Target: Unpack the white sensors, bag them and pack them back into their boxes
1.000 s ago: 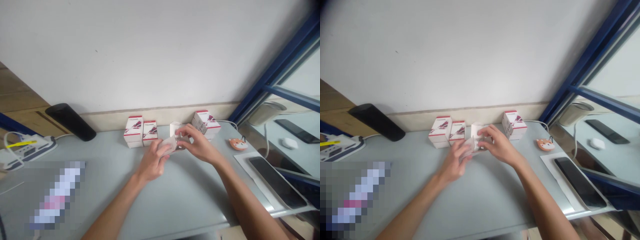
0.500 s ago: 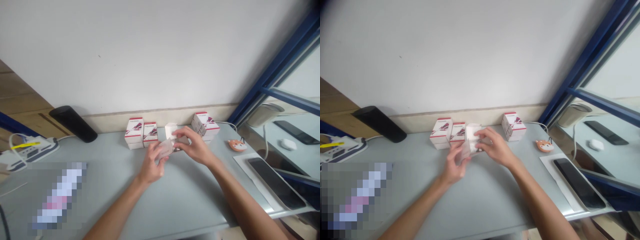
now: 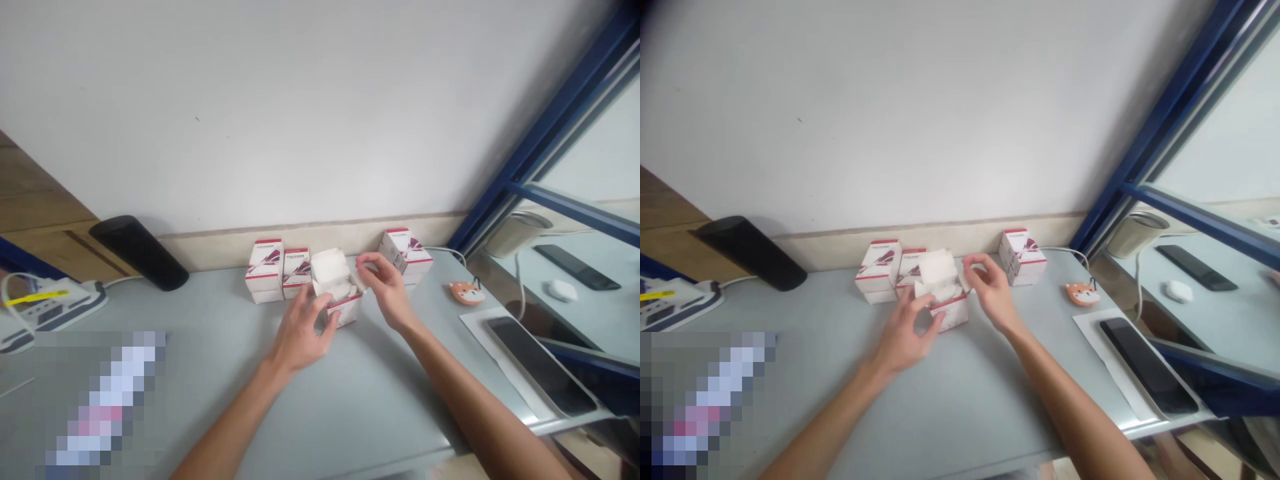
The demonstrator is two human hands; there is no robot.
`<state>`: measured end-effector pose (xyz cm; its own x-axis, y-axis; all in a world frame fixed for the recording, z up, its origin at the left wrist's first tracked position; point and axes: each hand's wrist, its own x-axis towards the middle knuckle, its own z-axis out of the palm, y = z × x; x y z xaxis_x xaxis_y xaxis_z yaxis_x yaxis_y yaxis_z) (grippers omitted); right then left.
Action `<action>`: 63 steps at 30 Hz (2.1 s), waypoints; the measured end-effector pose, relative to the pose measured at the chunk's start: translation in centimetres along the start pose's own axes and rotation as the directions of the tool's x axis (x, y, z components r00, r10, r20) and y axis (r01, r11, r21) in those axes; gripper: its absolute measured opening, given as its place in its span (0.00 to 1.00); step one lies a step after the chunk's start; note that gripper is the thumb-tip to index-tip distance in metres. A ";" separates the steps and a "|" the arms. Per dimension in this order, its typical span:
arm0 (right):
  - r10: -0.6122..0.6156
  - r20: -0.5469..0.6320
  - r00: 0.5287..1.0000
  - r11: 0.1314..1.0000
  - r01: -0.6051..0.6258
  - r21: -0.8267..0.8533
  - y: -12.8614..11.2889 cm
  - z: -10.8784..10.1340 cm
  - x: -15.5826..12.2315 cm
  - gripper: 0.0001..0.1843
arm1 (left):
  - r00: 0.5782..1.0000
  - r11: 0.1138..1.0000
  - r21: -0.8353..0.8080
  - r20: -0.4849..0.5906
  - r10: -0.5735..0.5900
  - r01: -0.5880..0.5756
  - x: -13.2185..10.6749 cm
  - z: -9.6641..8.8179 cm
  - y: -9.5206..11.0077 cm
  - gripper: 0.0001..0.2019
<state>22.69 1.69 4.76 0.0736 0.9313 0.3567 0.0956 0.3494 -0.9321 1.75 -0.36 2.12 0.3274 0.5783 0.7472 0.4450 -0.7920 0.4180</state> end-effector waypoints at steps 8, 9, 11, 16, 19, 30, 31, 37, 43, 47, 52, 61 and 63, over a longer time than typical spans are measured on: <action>-0.022 0.257 0.966 0.640 0.211 -0.738 4.4 -2.7 0.9 0.12 | 0.994 0.992 0.102 -0.078 0.083 -0.074 0.5 -1.9 -1.9 0.17; -0.001 0.272 0.962 0.608 0.216 -0.764 4.7 -2.8 1.0 0.11 | 0.995 0.993 0.104 -0.071 0.069 -0.062 0.5 -1.9 -2.1 0.16; 0.022 0.255 0.967 0.594 0.192 -0.781 4.7 -2.9 1.2 0.07 | 0.997 0.993 0.105 -0.048 0.056 -0.051 0.3 -1.7 -2.1 0.13; -0.360 -0.116 0.926 0.789 0.236 -0.567 -0.4 -1.9 0.2 0.12 | 0.998 0.991 0.125 0.015 0.055 -0.057 -0.1 -1.0 -1.2 0.13; -0.531 -0.112 0.840 0.764 0.417 -0.493 -3.4 -0.7 -1.6 0.10 | 0.992 0.980 0.162 0.073 0.101 -0.112 -0.4 -0.7 -0.4 0.18; -0.557 0.230 0.798 0.612 0.581 -0.537 -3.1 1.4 -1.9 0.06 | 0.991 0.973 0.195 0.084 0.108 -0.123 -0.5 -0.4 -0.5 0.14; -0.560 0.254 0.789 0.594 0.596 -0.540 -3.2 1.2 -1.9 0.06 | 0.992 0.975 0.190 0.077 0.103 -0.116 -0.5 -0.4 -0.5 0.13; -0.550 0.363 0.752 0.553 0.654 -0.516 -3.4 0.5 -2.0 0.07 | 0.995 0.977 0.191 0.062 0.080 -0.090 -0.5 -0.4 -0.4 0.16; -0.578 0.407 0.707 0.496 0.700 -0.513 -3.2 0.8 -2.1 0.07 | 0.992 0.985 0.116 0.006 0.129 -0.129 -0.9 -0.1 -1.1 0.21; -0.548 0.324 0.771 0.580 0.630 -0.517 -3.0 1.4 -2.2 0.04 | 0.991 0.987 0.096 -0.014 0.133 -0.131 -1.0 0.1 -1.6 0.22; -0.526 0.334 0.783 0.622 0.621 -0.477 -2.9 1.7 -2.1 0.06 | 0.991 0.986 0.107 0.001 0.131 -0.130 -0.9 -0.2 -1.6 0.21; -0.481 0.321 0.816 0.649 0.577 -0.495 -2.4 1.7 -2.2 0.19 | 0.990 0.998 -0.035 -0.137 0.043 -0.048 -2.1 0.8 -2.9 0.33; -0.470 0.189 0.862 0.728 0.500 -0.469 -1.5 2.1 -2.1 0.21 | 0.983 0.992 -0.114 -0.168 -0.079 0.060 -2.3 1.3 -2.9 0.38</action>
<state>20.34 -0.55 5.25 -0.1694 0.6585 0.7332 0.5721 0.6715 -0.4709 0.77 0.89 -1.48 0.1462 0.5978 0.7882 0.3661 -0.7729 0.5183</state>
